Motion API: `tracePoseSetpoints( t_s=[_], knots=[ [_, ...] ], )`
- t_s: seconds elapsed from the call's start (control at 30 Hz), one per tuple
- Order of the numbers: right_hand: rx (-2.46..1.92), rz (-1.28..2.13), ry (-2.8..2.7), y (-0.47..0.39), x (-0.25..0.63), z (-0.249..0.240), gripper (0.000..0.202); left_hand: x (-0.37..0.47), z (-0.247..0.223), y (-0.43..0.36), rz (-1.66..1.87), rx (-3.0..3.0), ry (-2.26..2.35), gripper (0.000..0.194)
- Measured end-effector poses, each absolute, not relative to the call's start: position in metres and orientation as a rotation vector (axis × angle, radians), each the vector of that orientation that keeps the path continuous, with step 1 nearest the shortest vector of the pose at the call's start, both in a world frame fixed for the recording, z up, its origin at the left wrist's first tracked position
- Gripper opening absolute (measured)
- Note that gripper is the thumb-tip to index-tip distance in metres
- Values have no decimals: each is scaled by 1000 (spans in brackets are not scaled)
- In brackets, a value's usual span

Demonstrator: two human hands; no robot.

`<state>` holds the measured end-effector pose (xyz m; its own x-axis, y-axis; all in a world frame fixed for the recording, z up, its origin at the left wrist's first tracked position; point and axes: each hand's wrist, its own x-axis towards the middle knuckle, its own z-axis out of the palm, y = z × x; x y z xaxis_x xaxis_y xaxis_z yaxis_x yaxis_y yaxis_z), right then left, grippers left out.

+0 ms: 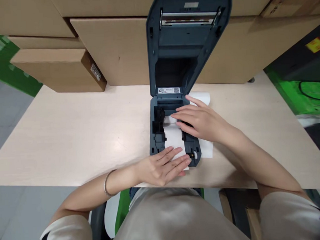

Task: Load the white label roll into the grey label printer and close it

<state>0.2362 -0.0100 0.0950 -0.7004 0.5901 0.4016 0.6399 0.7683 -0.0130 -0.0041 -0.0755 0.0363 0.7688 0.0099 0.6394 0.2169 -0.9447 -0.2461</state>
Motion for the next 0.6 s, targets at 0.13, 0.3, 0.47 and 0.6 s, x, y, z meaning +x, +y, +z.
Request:
tracePoseSetpoints(
  t_s=[0.13,0.3,0.47,0.6],
  knots=[
    [-1055,-140,-2841,4,216,105,26,-8,37,-69,-996,-2748,-149,57],
    [-1434,-126,-3063,17,191,115,22,-13,39,-59,-849,-2764,-112,59],
    [-1514,-94,-3117,29,178,111,17,-15,40,-54,-838,-2872,-2,68],
    [-1496,-70,-3158,32,176,110,16,-21,45,-49,-1205,-3135,-199,74]
  ],
)
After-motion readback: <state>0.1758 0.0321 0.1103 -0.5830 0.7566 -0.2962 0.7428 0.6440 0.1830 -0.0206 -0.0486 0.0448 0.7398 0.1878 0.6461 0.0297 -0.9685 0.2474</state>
